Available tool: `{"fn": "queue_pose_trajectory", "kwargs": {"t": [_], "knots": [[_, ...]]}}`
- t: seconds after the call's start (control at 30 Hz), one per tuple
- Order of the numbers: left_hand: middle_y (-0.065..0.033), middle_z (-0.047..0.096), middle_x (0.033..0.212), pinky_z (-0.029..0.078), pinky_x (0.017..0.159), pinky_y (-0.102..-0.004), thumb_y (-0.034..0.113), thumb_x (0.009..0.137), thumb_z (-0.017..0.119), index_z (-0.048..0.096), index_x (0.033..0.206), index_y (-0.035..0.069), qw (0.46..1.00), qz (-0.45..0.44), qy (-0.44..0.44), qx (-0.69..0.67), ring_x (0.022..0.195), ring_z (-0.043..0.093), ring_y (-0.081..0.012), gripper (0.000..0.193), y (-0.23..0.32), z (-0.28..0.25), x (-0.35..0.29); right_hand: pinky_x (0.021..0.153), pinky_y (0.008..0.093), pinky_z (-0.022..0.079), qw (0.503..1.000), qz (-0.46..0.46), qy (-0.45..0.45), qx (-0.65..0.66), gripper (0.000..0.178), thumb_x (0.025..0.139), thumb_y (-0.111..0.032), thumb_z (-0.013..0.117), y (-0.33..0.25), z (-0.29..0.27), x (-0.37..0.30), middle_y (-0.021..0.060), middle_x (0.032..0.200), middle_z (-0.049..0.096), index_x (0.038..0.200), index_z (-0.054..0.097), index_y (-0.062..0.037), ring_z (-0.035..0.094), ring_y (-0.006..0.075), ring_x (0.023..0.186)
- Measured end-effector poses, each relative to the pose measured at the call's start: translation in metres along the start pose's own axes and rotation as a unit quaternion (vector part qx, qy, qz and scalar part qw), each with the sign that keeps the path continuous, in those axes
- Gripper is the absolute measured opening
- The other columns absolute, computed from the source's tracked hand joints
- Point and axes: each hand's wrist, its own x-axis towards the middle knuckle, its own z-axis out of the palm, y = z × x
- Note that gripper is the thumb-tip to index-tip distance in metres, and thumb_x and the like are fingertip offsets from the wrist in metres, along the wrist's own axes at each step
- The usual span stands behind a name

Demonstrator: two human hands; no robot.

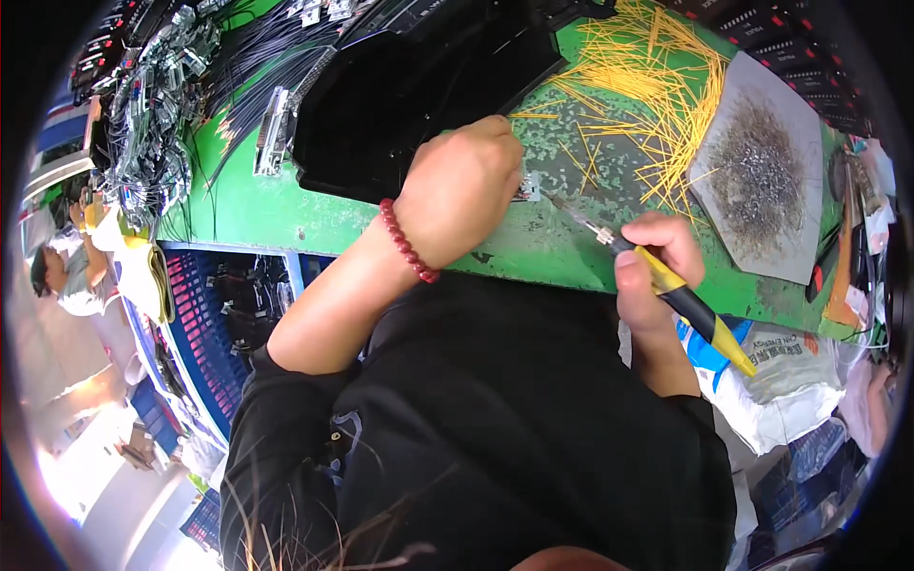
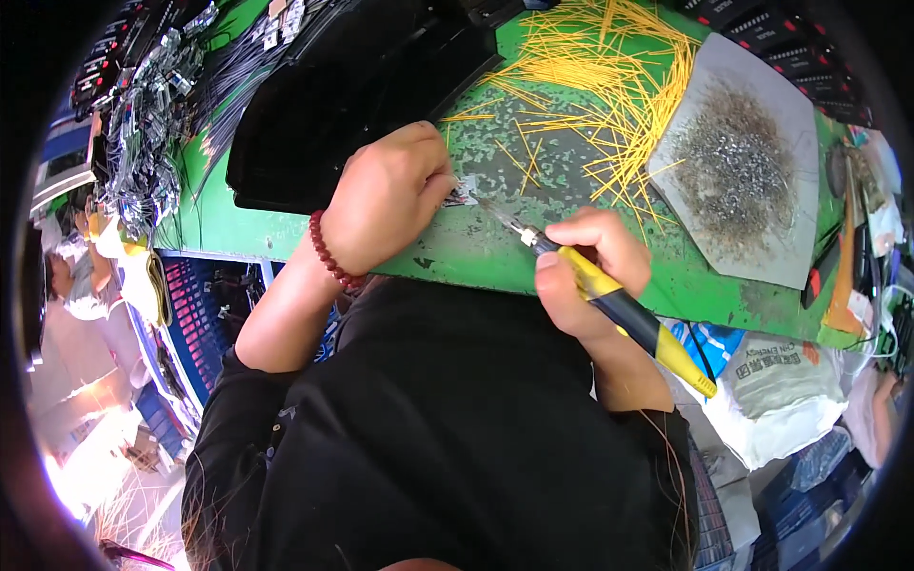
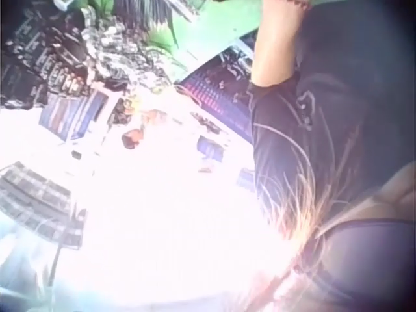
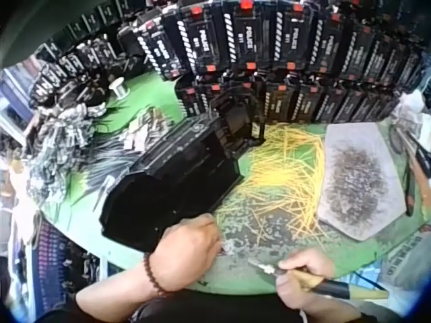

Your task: The person solders wires to a circuit board using a soldering iron, places the assembled casing into a crate, and solders wires onto another circuit board before fitting it to a black casing.

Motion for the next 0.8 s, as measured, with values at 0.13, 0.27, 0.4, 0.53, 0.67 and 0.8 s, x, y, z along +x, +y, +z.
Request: {"fn": "queue_pose_trajectory", "kwargs": {"t": [0.13,0.27,0.4,0.53,0.67,0.8], "knots": [[-0.0125,0.058,0.083,0.049,0.065,-0.0403,0.004,0.078,0.064,0.06,0.076,-0.001,1.0,0.009,0.008,-0.026,0.075,0.06,-0.0342,0.006,-0.003,0.001,-0.001,0.048,0.0235,0.032,1.0,0.004,-0.009,-0.012,0.018,0.079,-0.011,0.069,0.003,0.007,0.004,0.0044,0.066,0.053,0.087,0.057,-0.0004,0.044,0.0083,0.054],[-0.0126,0.058,0.083,0.049,0.064,-0.0403,0.004,0.078,0.063,0.059,0.076,-0.001,1.0,0.009,0.012,-0.027,0.074,0.06,-0.0343,0.007,-0.006,0.001,-0.001,0.048,0.0236,0.032,0.999,0.005,-0.03,-0.034,0.018,0.079,-0.011,0.069,0.003,0.009,0.007,0.0042,0.065,0.052,0.087,0.057,-0.0004,0.043,0.0085,0.053],[-0.0127,0.058,0.082,0.049,0.064,-0.0404,0.003,0.079,0.062,0.058,0.075,0.0,0.999,0.026,0.021,-0.026,0.074,0.059,-0.0344,0.007,-0.007,0.003,0.001,0.047,0.0237,0.032,0.999,0.007,-0.022,-0.034,0.019,0.078,-0.011,0.07,0.004,0.01,0.008,0.0037,0.063,0.051,0.087,0.058,0.0001,0.043,0.0087,0.052],[-0.0128,0.057,0.082,0.049,0.064,-0.0407,0.004,0.08,0.062,0.057,0.074,-0.001,0.999,0.037,0.027,-0.022,0.074,0.059,-0.0345,0.008,-0.009,0.003,0.0,0.047,0.0238,0.032,0.998,0.001,-0.039,-0.048,0.019,0.077,-0.011,0.069,0.005,0.011,0.011,0.0037,0.063,0.051,0.087,0.058,0.0002,0.043,0.0089,0.051],[-0.013,0.057,0.083,0.049,0.064,-0.041,0.004,0.08,0.062,0.057,0.074,-0.001,0.999,0.042,0.026,-0.024,0.074,0.059,-0.0346,0.009,-0.01,0.004,-0.001,0.048,0.024,0.033,0.997,-0.005,-0.049,-0.064,0.019,0.076,-0.009,0.069,0.007,0.01,0.011,0.0042,0.065,0.052,0.087,0.058,0.0003,0.043,0.0094,0.052],[-0.0131,0.057,0.083,0.05,0.064,-0.0412,0.004,0.08,0.061,0.057,0.075,-0.001,0.998,0.049,0.016,-0.019,0.074,0.059,-0.0346,0.009,-0.009,0.002,0.0,0.049,0.0244,0.034,0.999,-0.012,-0.012,-0.046,0.02,0.076,-0.011,0.069,0.007,0.01,0.005,0.0062,0.069,0.054,0.088,0.058,0.0001,0.045,0.0106,0.056]]}}
